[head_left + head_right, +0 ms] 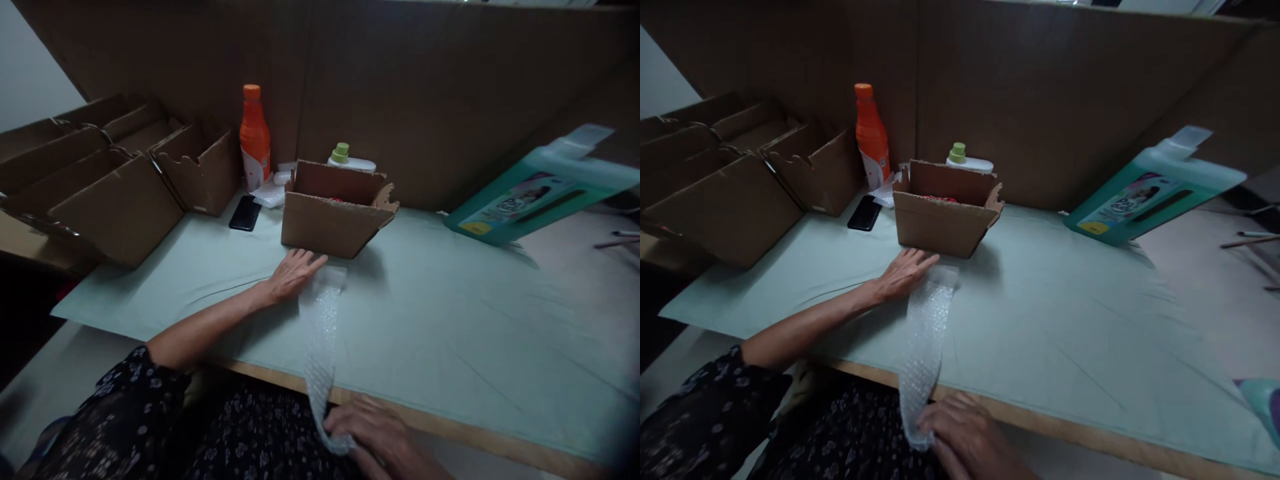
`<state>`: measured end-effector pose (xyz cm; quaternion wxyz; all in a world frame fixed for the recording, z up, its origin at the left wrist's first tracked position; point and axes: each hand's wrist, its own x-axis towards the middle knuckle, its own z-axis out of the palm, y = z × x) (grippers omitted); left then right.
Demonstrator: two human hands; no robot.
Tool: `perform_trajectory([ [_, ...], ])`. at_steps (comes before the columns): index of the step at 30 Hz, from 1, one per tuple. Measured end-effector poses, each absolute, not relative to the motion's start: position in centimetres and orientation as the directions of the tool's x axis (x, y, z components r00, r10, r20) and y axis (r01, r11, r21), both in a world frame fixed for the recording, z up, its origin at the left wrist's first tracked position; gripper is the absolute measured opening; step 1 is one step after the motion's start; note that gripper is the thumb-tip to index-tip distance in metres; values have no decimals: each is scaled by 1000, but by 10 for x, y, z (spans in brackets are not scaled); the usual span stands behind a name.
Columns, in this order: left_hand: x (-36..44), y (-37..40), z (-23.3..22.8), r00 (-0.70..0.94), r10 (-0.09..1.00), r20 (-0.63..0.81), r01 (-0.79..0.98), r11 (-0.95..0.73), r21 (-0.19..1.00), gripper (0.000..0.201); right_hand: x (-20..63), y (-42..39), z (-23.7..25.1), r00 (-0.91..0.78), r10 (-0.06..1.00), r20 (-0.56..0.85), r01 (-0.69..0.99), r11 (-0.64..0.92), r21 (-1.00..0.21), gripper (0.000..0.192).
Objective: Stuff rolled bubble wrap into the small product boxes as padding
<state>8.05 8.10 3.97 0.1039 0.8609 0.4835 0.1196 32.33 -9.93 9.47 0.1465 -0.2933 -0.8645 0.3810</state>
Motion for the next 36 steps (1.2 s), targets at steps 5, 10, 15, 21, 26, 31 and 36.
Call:
perform_trajectory([
  [5, 41, 16, 54, 595, 788, 161, 588, -563, 581, 73, 300, -86, 94, -746, 665, 41, 437, 534, -724, 21],
  [10, 25, -66, 61, 575, 815, 74, 275, -277, 921, 79, 289, -36, 101, -718, 691, 88, 451, 557, -698, 21],
  [15, 61, -47, 31, 166, 982, -87, 467, -1, 884, 55, 283, 14, 81, -504, 821, 266, 595, 554, -582, 21],
  [21, 63, -22, 3, 180, 973, -144, 596, 9, 803, 69, 293, -25, 51, -503, 733, 457, 573, 679, -458, 19],
  [26, 66, -18, -4, 256, 959, -118, 639, -76, 765, 71, 273, -64, 28, -607, 738, 294, 608, 670, -427, 44],
  [31, 57, -30, 7, 223, 963, 149, 675, -263, 689, 70, 268, -59, 9, -559, 782, 274, 681, 622, -387, 32],
  [36, 44, -55, 28, 406, 888, 215, 579, -432, 692, 73, 274, -41, 16, -531, 814, 236, 569, 548, -613, 26],
])
